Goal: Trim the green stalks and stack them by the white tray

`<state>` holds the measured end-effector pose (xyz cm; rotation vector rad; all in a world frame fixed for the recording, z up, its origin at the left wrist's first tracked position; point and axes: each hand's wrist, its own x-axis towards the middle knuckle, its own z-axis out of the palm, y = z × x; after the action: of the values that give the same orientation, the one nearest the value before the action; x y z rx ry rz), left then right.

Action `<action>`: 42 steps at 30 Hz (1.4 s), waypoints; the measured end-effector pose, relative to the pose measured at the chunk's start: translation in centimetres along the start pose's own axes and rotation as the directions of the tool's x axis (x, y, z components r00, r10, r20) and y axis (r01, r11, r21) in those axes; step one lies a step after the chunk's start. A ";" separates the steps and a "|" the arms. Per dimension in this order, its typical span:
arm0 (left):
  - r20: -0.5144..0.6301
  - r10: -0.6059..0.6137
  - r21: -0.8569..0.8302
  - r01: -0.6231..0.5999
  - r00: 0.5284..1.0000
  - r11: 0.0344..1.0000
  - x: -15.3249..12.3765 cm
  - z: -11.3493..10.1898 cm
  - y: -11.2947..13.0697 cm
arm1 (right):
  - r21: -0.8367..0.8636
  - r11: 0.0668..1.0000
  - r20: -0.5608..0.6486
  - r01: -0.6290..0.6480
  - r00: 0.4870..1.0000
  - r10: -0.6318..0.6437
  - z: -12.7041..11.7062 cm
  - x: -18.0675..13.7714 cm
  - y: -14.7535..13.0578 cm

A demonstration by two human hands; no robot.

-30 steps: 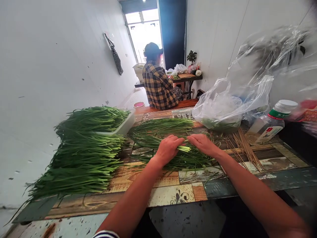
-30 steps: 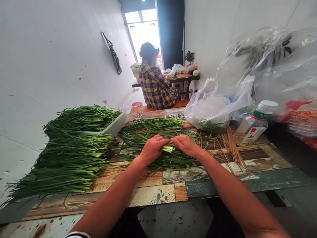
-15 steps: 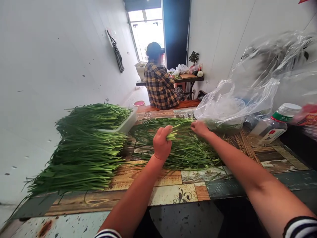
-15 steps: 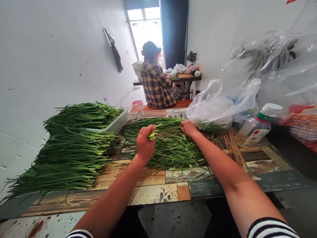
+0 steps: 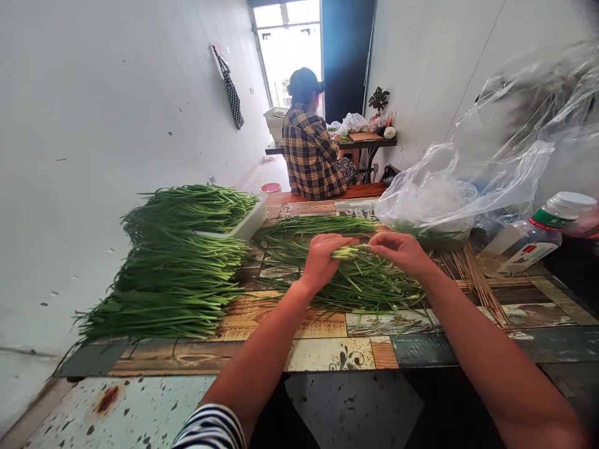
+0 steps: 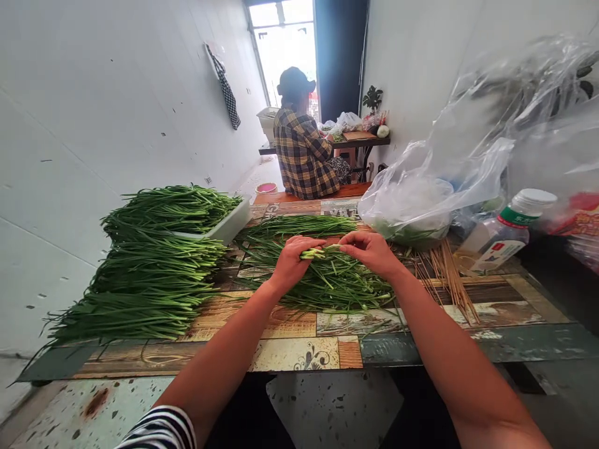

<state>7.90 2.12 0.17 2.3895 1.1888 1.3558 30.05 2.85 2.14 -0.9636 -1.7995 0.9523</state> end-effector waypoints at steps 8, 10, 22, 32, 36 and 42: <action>0.087 -0.028 -0.121 0.039 0.996 0.992 -0.3 0.6 -0.1 | -0.120 0.989 -0.077 0.084 0.993 -0.094 0.8 -0.1 -0.9; 0.112 -0.035 -0.103 0.046 0.993 0.994 -0.5 0.9 0.0 | -0.196 0.975 -0.060 0.107 0.991 -0.121 1.3 -0.3 -1.1; 0.133 -0.167 -0.181 0.190 0.977 0.965 -0.5 1.2 0.5 | -0.014 0.995 -0.085 -0.099 0.992 0.098 1.6 -0.1 -0.4; 0.051 -0.076 0.085 0.071 0.996 0.994 -0.9 1.4 1.0 | 0.597 0.759 -0.109 -0.260 0.911 0.399 4.3 0.1 -0.7; 0.059 -0.049 0.181 0.037 0.997 0.983 -1.1 1.3 1.2 | 0.718 0.657 -0.135 -0.231 0.879 0.456 4.2 0.9 1.6; 0.042 -0.101 0.161 0.093 0.994 0.982 -1.0 1.2 1.2 | 0.560 0.812 -0.346 -0.162 0.845 0.408 0.3 1.6 3.2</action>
<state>9.18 0.92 -0.64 2.4183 1.4299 1.2063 30.01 5.52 -0.29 -1.0225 -0.9376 1.2025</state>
